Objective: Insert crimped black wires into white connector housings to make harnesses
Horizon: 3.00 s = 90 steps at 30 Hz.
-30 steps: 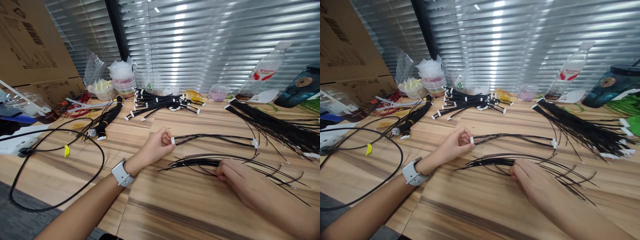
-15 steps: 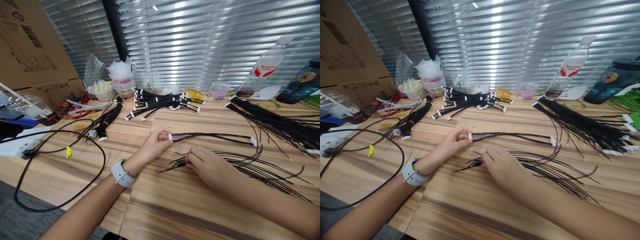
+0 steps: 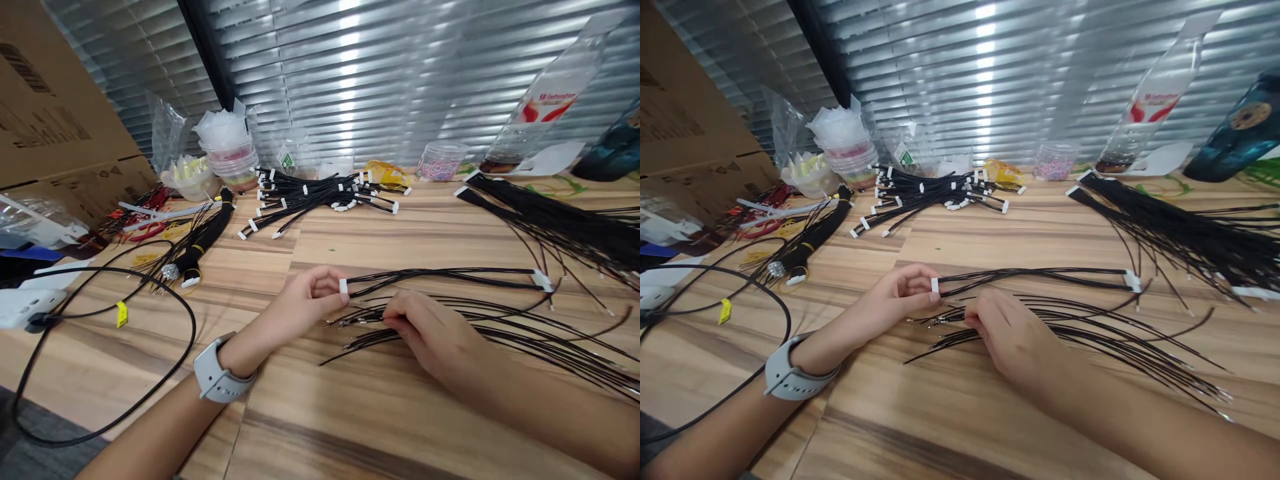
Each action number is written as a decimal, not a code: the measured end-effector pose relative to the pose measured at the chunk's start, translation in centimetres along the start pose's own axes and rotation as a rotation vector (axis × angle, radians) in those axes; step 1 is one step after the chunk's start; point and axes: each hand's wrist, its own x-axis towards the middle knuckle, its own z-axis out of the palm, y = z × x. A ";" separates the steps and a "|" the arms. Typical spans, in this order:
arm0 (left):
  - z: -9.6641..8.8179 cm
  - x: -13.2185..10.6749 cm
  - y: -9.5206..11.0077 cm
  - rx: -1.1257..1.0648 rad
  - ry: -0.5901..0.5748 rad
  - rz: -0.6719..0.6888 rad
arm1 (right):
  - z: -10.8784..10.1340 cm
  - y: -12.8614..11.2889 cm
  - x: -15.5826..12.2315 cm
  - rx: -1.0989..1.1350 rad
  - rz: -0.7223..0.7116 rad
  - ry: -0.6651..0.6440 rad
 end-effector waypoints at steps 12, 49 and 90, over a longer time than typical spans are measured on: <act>0.1 -0.2 0.7 0.085 0.015 -0.074 | -1.4 2.0 0.8 0.027 0.188 -0.003; -0.4 -0.4 1.2 0.095 0.009 -0.154 | -0.9 2.1 0.4 -0.010 0.133 -0.060; 3.0 -1.2 0.5 0.184 -0.110 -0.069 | -0.2 2.2 0.5 -0.088 -0.172 0.014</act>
